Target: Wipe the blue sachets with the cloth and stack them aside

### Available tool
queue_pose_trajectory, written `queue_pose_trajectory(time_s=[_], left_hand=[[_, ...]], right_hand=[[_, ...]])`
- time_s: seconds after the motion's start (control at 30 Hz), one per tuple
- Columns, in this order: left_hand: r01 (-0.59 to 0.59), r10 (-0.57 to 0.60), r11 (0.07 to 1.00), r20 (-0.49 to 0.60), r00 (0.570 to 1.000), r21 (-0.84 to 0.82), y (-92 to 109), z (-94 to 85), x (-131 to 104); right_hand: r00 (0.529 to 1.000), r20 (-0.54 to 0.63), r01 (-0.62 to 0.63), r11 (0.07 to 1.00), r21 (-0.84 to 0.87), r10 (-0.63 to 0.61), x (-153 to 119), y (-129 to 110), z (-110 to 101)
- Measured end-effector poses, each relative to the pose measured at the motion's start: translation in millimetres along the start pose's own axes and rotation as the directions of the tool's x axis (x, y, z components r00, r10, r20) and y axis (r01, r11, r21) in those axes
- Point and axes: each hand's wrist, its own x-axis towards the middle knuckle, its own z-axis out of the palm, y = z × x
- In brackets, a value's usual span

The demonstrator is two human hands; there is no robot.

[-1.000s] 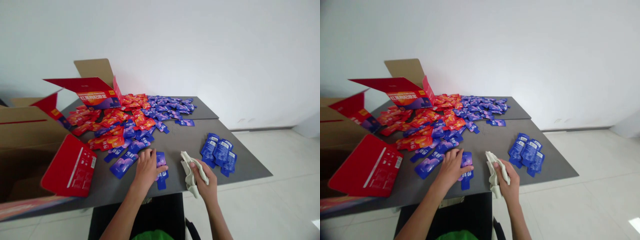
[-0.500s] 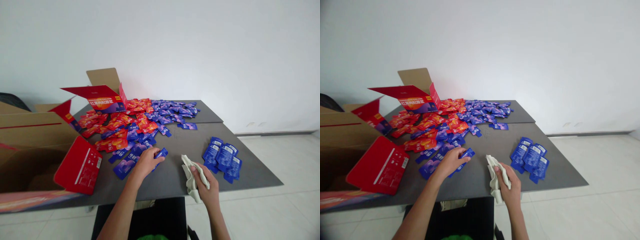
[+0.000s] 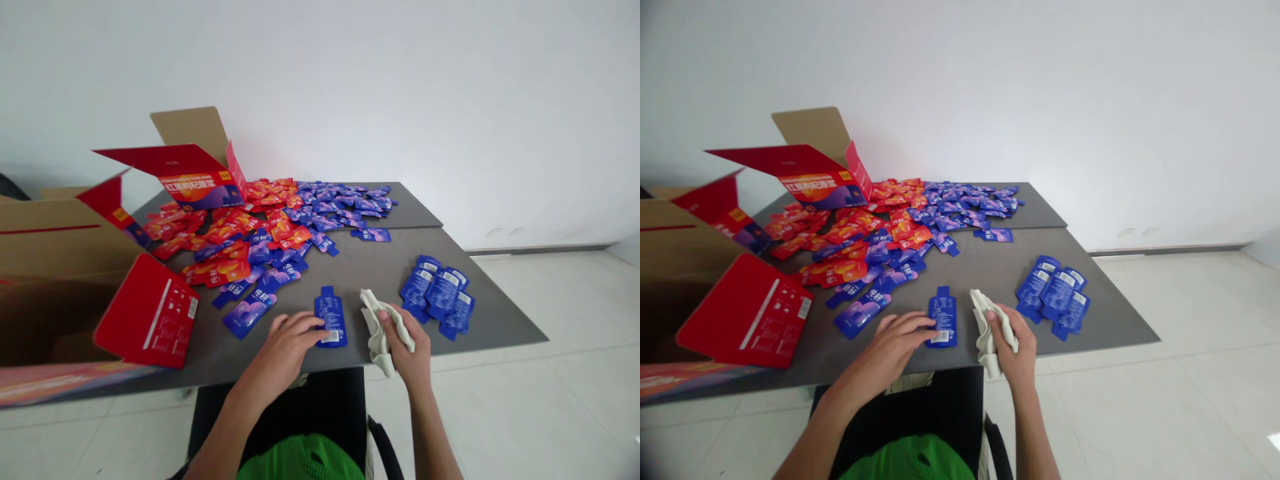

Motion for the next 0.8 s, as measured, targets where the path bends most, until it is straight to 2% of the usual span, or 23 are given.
queue_pose_trajectory(time_s=[0.1, 0.2, 0.27, 0.37, 0.53, 0.7, 0.8], left_hand=[[0.049, -0.046, 0.998, -0.071, 0.996, 0.045, 19.2, 12.9, -6.4], [0.082, -0.074, 0.994, -0.116, 0.991, 0.071, 39.2, 30.9, -2.9], [0.086, -0.075, 0.992, -0.123, 0.990, 0.089, 45.4, 41.9, 1.9], [0.117, -0.106, 0.990, -0.135, 0.985, 0.074, 42.8, 48.3, 8.7], [0.086, -0.083, 0.996, -0.130, 0.988, 0.024, 28.1, 35.6, 9.5], [0.013, -0.008, 1.000, -0.205, 0.979, 0.025, 19.7, 31.0, -14.1], [-0.027, 0.036, 0.999, -0.253, 0.967, 0.038, 16.6, 34.6, -32.8]], right_hand=[[1.000, 0.003, -0.031, 0.999, -0.007, 0.031, 0.2, 2.7, -0.6], [0.998, 0.003, -0.068, 0.998, 0.006, 0.068, 0.5, 4.8, -1.2], [0.997, 0.002, -0.081, 0.997, 0.013, 0.081, 0.8, 4.5, -1.3], [0.997, 0.003, -0.072, 0.997, 0.009, 0.072, 0.9, 2.4, -0.5], [0.999, 0.013, -0.032, 0.999, -0.032, 0.033, -0.6, 2.7, 2.3], [0.998, 0.070, -0.002, 1.000, -0.030, 0.004, 5.8, 2.6, 2.8], [0.989, 0.100, 0.108, 0.994, -0.024, -0.105, 18.2, -12.6, 3.9]])
